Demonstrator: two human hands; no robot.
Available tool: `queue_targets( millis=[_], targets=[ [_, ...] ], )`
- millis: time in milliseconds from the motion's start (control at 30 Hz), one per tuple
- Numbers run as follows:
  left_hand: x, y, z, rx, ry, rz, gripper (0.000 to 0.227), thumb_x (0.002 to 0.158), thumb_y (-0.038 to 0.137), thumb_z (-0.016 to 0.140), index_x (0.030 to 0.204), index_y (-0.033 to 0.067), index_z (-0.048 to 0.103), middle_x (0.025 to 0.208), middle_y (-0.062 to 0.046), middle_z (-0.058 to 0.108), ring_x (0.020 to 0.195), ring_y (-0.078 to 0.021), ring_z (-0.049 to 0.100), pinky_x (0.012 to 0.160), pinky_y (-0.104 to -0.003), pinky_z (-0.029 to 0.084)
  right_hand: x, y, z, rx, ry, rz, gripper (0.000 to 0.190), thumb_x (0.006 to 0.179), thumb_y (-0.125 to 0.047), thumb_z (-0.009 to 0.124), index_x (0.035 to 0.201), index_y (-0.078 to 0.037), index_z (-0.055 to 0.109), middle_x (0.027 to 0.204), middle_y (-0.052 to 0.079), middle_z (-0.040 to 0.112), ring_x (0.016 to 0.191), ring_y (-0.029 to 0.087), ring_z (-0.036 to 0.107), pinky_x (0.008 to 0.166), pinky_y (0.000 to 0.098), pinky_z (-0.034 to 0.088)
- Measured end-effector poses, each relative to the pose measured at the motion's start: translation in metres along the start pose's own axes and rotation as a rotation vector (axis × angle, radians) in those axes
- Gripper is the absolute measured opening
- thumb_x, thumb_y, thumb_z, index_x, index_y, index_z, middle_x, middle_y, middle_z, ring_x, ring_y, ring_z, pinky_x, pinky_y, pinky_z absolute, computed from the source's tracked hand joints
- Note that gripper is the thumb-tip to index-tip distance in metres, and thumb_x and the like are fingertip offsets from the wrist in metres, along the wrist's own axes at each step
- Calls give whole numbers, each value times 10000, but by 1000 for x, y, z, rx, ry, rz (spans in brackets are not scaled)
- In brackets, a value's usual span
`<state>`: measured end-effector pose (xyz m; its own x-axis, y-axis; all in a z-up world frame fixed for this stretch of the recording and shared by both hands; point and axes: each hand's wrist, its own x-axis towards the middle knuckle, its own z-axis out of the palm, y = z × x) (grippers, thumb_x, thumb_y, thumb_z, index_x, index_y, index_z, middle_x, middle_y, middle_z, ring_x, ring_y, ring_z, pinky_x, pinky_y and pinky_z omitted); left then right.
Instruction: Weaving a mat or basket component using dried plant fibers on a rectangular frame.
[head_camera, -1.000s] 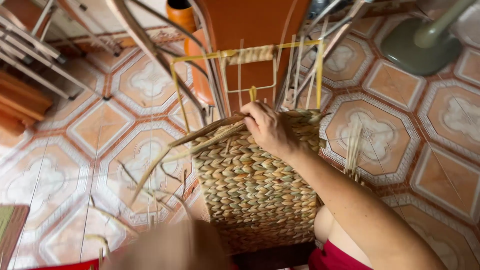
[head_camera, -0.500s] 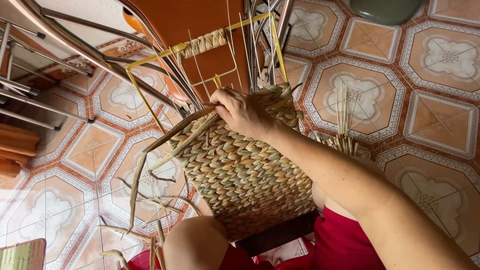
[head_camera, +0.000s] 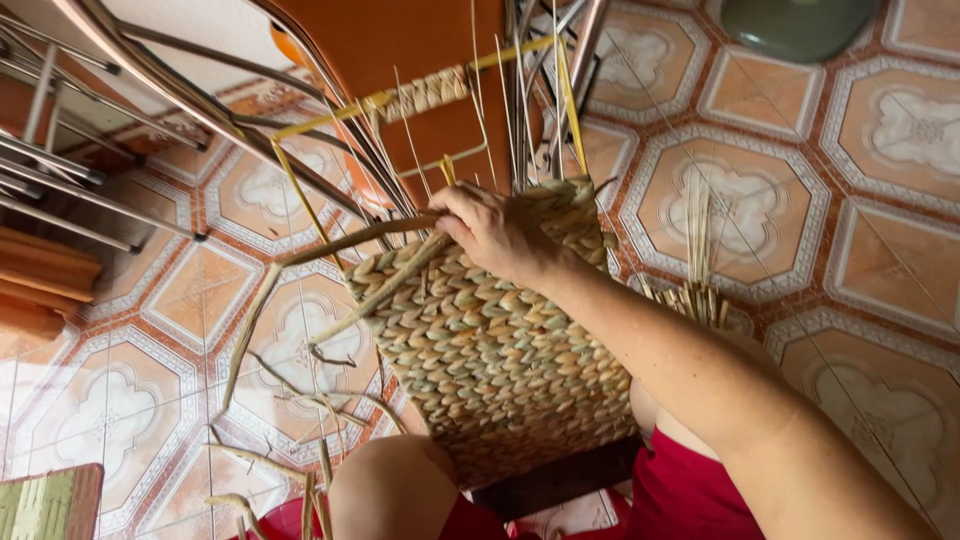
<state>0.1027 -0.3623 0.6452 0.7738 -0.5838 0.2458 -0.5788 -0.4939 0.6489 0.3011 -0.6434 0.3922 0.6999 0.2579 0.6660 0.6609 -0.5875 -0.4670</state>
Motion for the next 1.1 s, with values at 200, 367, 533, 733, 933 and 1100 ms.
queue_targets(
  millis=[200, 367, 533, 733, 933, 1100],
  targets=[
    [88, -84, 81, -24, 7, -63, 221, 931, 176, 649, 1028, 8, 755, 777, -108, 747, 573, -200, 700, 534, -355, 554, 1, -1, -3, 21, -27, 53, 48, 1070, -15, 557, 1028, -25, 578, 853, 123, 684, 604, 178, 630, 479, 275, 547],
    [163, -158, 146, -110, 70, -374, 239, 1012, 196, 555, 1101, 87, 749, 692, -78, 751, 466, -143, 680, 481, -309, 588, -1, 8, -4, 95, -24, -18, 31, 1081, 8, 522, 1091, -20, 530, 853, 133, 662, 681, 188, 658, 530, 284, 558],
    [173, -173, 154, -45, 273, -341, 220, 999, 161, 582, 1115, 47, 730, 626, -112, 734, 483, -161, 698, 495, -326, 575, -1, 2, -13, 136, -63, 149, 52, 1057, -3, 489, 1102, -21, 506, 853, 90, 687, 683, 174, 696, 548, 269, 565],
    [170, -177, 154, -187, 236, -353, 202, 1002, 174, 579, 1102, 56, 708, 600, -74, 714, 445, -110, 683, 444, -281, 559, 1, -5, -19, 94, -37, 114, 95, 1052, -36, 541, 1141, -49, 510, 839, 61, 683, 721, 152, 696, 598, 288, 565],
    [155, -197, 167, -269, 236, -329, 214, 1015, 242, 678, 975, 48, 761, 673, -114, 696, 480, -127, 587, 394, -299, 446, 3, -3, -28, 252, -88, 315, 101, 1060, -62, 506, 1161, -62, 503, 842, 47, 704, 629, 90, 669, 499, 236, 576],
    [131, -192, 170, 144, 453, 350, 150, 961, 278, 700, 1017, 157, 767, 876, -29, 771, 599, -62, 649, 482, -243, 532, 5, -1, -12, 98, -31, 286, 69, 1033, -123, 603, 1034, -88, 663, 874, 41, 759, 607, 72, 680, 458, 237, 572]
  ],
)
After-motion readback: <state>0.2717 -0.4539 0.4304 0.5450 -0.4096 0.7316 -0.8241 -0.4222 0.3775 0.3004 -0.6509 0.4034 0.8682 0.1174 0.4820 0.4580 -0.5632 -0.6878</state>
